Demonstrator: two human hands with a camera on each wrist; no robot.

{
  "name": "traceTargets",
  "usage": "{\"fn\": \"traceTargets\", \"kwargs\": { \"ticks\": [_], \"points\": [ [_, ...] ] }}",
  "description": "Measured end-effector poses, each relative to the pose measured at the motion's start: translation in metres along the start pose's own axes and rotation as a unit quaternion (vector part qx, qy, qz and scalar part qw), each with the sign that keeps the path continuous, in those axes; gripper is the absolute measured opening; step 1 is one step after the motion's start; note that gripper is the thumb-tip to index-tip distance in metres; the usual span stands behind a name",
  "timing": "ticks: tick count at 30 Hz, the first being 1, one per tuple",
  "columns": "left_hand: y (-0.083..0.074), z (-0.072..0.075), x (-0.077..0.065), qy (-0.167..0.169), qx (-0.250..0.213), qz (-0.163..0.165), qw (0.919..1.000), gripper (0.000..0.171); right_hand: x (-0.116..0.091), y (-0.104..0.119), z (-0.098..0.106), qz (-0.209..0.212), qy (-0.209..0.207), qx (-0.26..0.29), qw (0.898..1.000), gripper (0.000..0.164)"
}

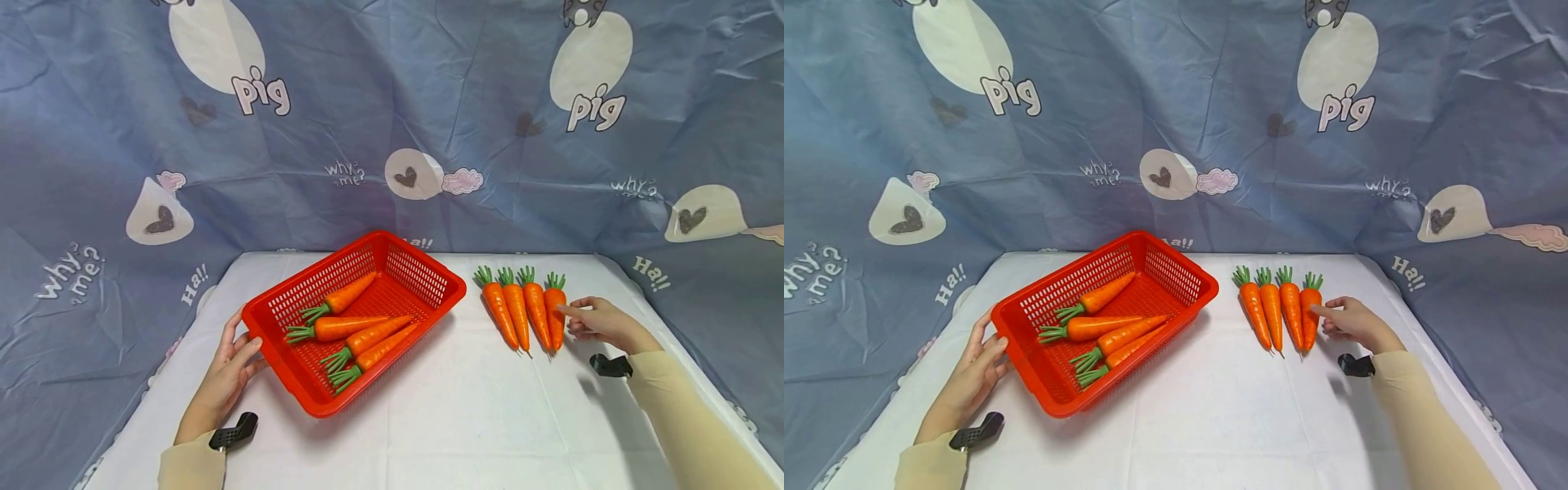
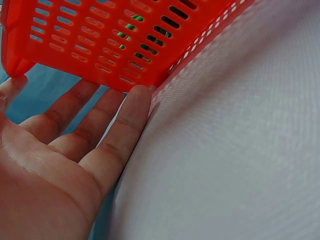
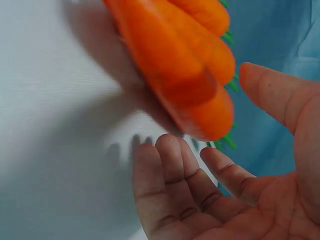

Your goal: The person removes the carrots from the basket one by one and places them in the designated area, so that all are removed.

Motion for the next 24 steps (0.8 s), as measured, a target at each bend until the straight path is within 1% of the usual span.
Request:
{"fn": "traceTargets", "kwargs": {
  "ticks": [5,10,13,18,24],
  "points": [
    [-0.001,0.0,-0.001,-0.001,0.002,0.0,1.0,0.068,-0.003,0.013,0.008,0.013,-0.012,-0.025,1.0,0.065],
    [-0.001,0.0,-0.001,-0.004,0.008,0.002,1.0,0.069,-0.005,0.026,0.014,0.014,-0.027,-0.05,0.998,0.073],
    [-0.001,0.0,-0.001,-0.004,0.007,0.003,1.0,0.069,-0.006,0.037,0.016,0.019,-0.036,-0.064,0.997,0.074],
    [-0.002,0.0,0.0,-0.003,-0.001,0.0,1.0,0.068,-0.005,0.06,0.012,0.043,-0.047,-0.072,0.995,0.073],
    [-0.002,-0.001,-0.001,-0.001,-0.002,0.001,1.0,0.069,-0.001,0.089,0.0,0.067,-0.051,-0.103,0.991,0.072]
  ]
}}
Point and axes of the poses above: each hand's wrist, its own x-axis towards the middle knuckle, its own z-axis out of the back of the hand, y = z × x, the point moved 8 cm from there along x, towards the middle knuckle, and after that the axes turned 7 degrees about y, right-handed, at the moved point
